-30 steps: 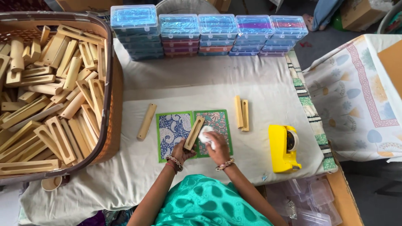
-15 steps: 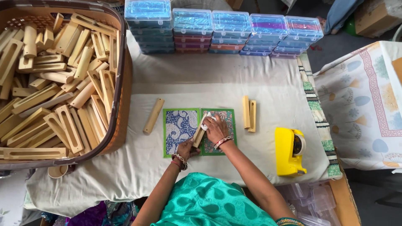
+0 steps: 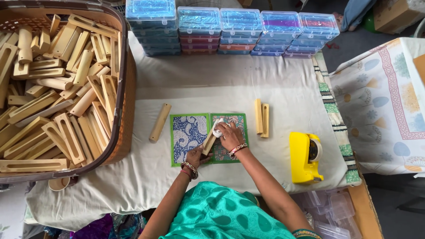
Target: Cleaning and wiping down wooden slats or handles with a white cloth.
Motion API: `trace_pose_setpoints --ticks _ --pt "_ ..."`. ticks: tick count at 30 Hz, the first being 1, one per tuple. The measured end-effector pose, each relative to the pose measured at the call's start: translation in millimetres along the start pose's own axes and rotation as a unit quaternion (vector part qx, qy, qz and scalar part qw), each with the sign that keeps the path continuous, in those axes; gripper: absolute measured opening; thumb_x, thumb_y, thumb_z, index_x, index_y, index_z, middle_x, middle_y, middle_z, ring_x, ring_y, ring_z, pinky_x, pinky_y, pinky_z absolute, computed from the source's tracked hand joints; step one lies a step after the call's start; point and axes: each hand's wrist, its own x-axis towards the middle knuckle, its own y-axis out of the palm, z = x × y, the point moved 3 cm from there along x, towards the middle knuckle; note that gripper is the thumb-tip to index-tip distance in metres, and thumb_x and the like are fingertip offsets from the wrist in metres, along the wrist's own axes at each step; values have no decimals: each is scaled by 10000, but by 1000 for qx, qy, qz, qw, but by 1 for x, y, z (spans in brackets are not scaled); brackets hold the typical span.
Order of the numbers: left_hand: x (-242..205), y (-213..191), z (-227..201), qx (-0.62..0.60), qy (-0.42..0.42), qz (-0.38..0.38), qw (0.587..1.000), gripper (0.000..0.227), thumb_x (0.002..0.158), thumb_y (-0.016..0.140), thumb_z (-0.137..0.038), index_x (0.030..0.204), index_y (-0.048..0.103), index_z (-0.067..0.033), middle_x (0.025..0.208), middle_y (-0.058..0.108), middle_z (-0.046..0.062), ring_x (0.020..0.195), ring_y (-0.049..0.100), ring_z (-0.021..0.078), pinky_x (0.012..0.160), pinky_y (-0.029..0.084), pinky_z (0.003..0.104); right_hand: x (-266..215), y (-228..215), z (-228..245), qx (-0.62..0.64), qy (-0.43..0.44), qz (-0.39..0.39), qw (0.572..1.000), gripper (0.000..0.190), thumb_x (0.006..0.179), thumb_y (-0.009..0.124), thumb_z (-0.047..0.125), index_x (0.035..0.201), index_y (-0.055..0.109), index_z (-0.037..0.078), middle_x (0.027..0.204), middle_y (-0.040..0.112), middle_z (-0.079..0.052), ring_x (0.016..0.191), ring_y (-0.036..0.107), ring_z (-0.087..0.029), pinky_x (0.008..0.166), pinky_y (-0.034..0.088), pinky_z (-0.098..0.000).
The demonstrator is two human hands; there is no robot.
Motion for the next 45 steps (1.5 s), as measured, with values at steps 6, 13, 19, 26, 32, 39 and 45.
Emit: trace_pose_setpoints --ticks 6,13,19,26,32,39,45 --pt "-1 1 -6 -94 -24 17 995 575 1042 423 -467 1380 593 -34 1190 726 161 976 753 280 784 622 379 -35 14 38 111 13 13 994 452 748 705 54 1179 648 179 1314 635 -9 1106 557 -315 880 546 -415" --pt "-8 5 -8 -182 -35 7 983 648 1044 314 -561 1414 571 -96 1293 671 96 1123 664 233 906 582 409 -75 0 73 194 -39 -134 971 424 807 661 49 1217 700 150 1303 674 -9 1167 587 -272 1015 512 -404" --pt "3 -5 4 -204 -26 -18 978 552 1049 384 -549 1343 562 -118 1211 680 82 1068 675 246 888 571 406 -50 14 77 59 -147 -17 987 421 950 648 228 1363 621 147 1362 640 -22 1147 578 -315 879 498 -466" --pt "-23 18 -24 -172 -28 -1 985 650 1028 390 -552 1406 545 -47 1333 660 125 1111 713 267 915 585 374 5 34 23 2 28 -46 999 402 964 603 260 1366 591 231 1452 586 35 1171 560 -342 813 584 -422" --pt "10 -4 12 -162 -3 -99 982 685 1048 390 -585 1363 606 -17 1262 664 142 1023 689 242 863 595 384 -37 35 64 15 11 -38 999 448 943 630 213 1387 585 178 1458 574 -29 1123 575 -328 817 581 -406" --pt "-2 9 -6 -136 47 -61 988 694 1034 421 -598 1261 689 0 1124 745 152 937 736 232 820 613 346 -92 12 86 146 -121 -27 982 443 827 722 173 1265 664 152 1315 613 -38 1114 612 -277 899 569 -388" --pt "-3 11 -6 -148 -1 -68 987 422 946 692 -275 1284 661 -24 1128 732 106 880 740 193 703 646 347 -76 14 20 147 9 -67 987 356 746 763 92 1090 757 181 1135 724 -23 1050 672 -268 883 574 -395"
